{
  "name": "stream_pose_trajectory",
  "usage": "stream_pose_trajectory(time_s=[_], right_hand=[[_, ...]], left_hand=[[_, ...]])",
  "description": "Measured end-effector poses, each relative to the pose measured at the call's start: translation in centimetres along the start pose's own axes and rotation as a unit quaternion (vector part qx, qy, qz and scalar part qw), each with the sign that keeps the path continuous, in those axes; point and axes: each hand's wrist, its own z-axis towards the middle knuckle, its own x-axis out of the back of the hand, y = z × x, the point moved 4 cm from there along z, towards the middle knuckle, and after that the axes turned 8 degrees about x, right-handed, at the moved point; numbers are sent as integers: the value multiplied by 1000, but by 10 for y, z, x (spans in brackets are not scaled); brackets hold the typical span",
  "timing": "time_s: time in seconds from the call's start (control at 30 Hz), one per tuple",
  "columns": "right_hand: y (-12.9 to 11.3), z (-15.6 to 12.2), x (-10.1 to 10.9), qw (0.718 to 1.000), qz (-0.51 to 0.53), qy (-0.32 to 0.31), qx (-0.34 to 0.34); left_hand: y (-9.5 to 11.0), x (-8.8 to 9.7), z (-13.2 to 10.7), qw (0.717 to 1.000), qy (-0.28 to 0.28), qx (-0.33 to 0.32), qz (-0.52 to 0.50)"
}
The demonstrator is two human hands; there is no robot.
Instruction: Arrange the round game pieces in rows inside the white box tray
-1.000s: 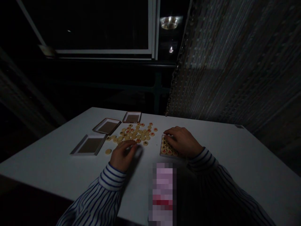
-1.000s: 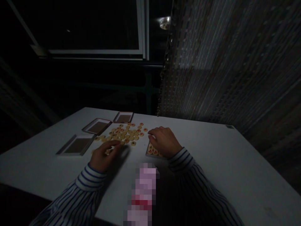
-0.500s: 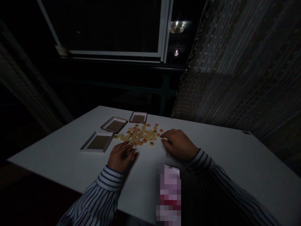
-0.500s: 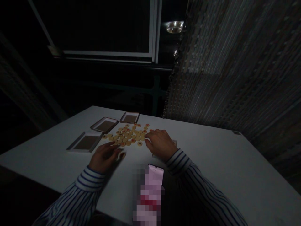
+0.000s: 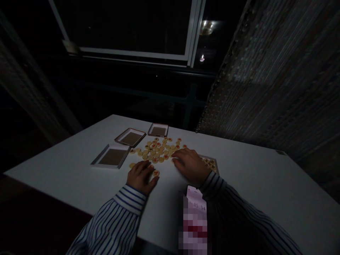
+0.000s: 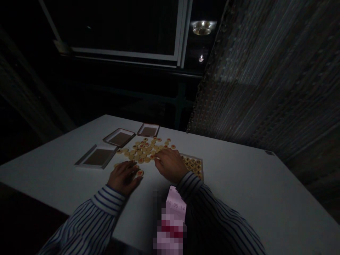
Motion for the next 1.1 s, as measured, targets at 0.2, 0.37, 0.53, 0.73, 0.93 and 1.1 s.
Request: stream_pose_trajectory(time_s=[0.2, 0.37, 0.53, 0.73, 0.93, 1.1], right_hand=[[-1, 0, -23, 1000, 22, -1, 19], [0, -2, -32, 999, 26, 5, 22], [1, -3, -39, 999, 24, 4, 28], [2, -2, -42, 999, 23, 8, 33], [-1, -3, -39, 999, 19, 9, 39], [0, -3, -38, 999, 23, 13, 37]], left_hand=[[-2, -5, -4, 1000, -11, 6, 12], [-2, -7, -5, 999, -20, -4, 27], [-4, -8, -6, 999, -19, -11, 37], [-4, -10, -6, 997, -18, -37, 67], [-3, -10, -5, 997, -10, -47, 66], [-2, -10, -5, 997, -13, -48, 63]])
